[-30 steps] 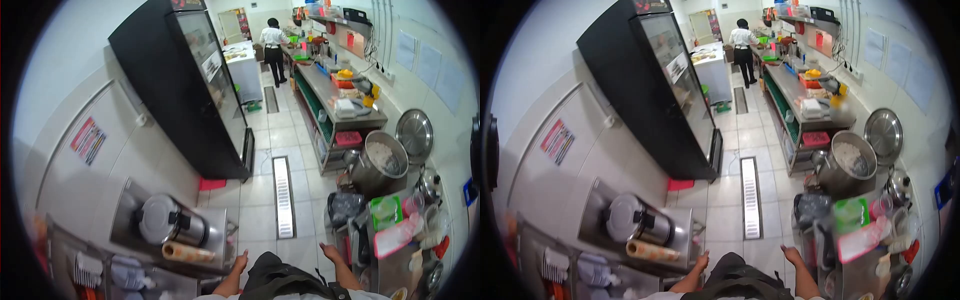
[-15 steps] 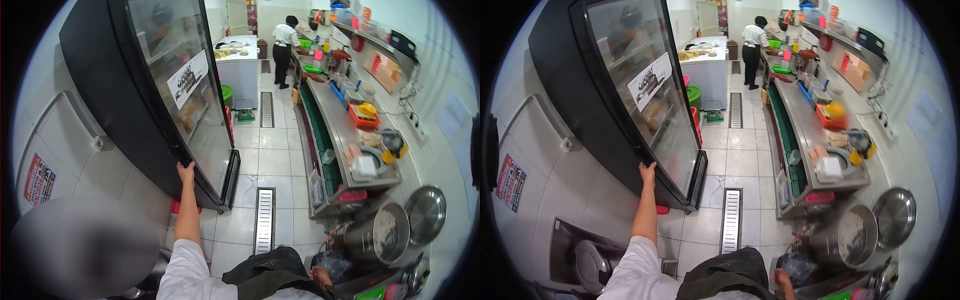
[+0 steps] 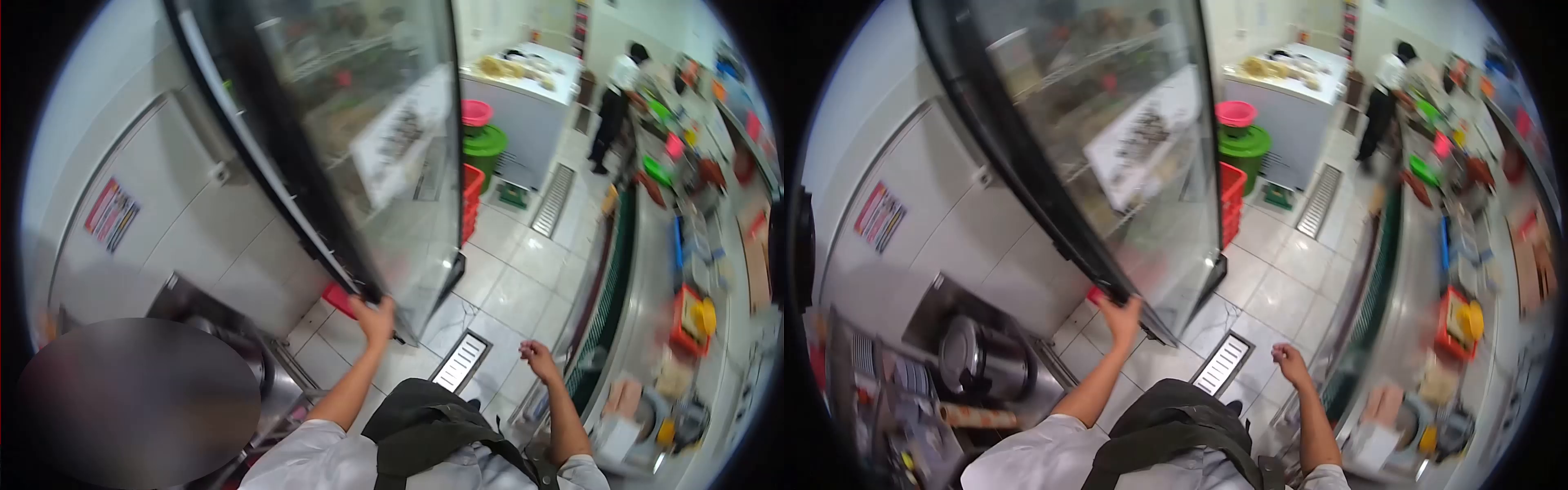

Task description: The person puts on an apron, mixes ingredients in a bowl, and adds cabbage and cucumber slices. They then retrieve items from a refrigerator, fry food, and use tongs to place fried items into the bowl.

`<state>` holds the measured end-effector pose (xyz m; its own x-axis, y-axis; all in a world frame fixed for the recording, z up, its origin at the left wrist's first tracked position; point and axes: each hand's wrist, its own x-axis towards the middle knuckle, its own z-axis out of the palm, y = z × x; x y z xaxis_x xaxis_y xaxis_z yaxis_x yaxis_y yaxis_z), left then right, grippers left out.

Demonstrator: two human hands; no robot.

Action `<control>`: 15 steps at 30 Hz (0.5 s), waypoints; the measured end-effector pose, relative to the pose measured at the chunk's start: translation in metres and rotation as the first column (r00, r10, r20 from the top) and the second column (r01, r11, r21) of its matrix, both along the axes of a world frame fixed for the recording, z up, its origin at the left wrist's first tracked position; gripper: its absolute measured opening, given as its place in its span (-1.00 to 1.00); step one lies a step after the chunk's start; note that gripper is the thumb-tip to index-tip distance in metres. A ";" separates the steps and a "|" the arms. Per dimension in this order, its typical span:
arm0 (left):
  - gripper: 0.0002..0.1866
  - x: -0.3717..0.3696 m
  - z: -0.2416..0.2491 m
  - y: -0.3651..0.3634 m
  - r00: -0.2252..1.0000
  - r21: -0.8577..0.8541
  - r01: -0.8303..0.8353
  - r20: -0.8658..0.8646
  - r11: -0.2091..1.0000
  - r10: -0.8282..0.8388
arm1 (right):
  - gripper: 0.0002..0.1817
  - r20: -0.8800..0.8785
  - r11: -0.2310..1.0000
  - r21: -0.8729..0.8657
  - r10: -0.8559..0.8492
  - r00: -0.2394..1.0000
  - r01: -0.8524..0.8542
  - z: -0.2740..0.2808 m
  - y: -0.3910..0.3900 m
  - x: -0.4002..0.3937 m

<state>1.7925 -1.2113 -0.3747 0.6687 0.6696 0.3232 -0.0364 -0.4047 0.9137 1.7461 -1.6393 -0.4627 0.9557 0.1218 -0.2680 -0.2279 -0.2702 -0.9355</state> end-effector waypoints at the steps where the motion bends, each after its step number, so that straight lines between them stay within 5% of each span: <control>1: -0.47 -0.016 -0.006 -0.026 0.997 0.031 0.071 0.016 0.997 -0.071 | -0.67 -0.051 0.994 -0.010 0.104 0.993 -0.105 0.041 0.009 0.042; 2: -0.49 -0.038 -0.001 -0.047 0.959 -0.120 0.207 -0.172 0.971 -0.226 | -0.67 -0.045 0.987 -0.020 0.156 0.987 -0.157 0.079 0.020 0.074; 3: -0.55 -0.052 -0.001 -0.057 0.893 0.060 0.441 -0.130 0.895 -0.431 | -0.59 -0.073 0.968 0.107 0.237 0.969 -0.229 0.114 0.029 0.100; 5: -0.59 -0.048 -0.021 -0.051 0.349 -0.251 0.893 -0.137 0.373 -0.927 | -0.48 -0.089 0.928 0.234 0.319 0.944 -0.291 0.127 0.034 0.148; 7: -0.61 -0.036 -0.013 -0.033 0.041 -0.536 0.808 -0.364 0.245 -0.931 | -0.34 0.061 0.785 0.312 0.545 0.836 -0.534 0.108 0.008 0.176; 8: -0.63 -0.029 -0.031 -0.025 0.176 -0.461 0.834 -0.298 0.303 -0.938 | -0.32 -0.082 0.838 0.332 0.484 0.871 -0.434 0.114 0.000 0.179; 9: -0.63 -0.015 -0.038 -0.012 0.161 -0.467 0.835 -0.298 0.290 -0.941 | -0.29 -0.218 0.884 0.332 0.411 0.885 -0.329 0.134 -0.008 0.180; 11: -0.66 0.016 -0.049 0.017 0.473 -0.398 0.742 -0.258 0.539 -0.843 | -0.33 -0.126 0.819 0.542 0.302 0.945 -0.190 0.149 -0.047 0.177; 13: -0.70 0.056 -0.076 0.040 0.623 -0.422 0.662 -0.148 0.619 -0.768 | -0.43 0.069 0.787 0.608 0.081 0.994 -0.107 0.115 -0.099 0.188; 15: -0.73 0.098 -0.050 0.058 0.665 -0.353 0.630 -0.216 0.692 -0.715 | -0.59 -0.070 0.814 0.480 -0.337 0.939 0.328 0.083 -0.144 0.212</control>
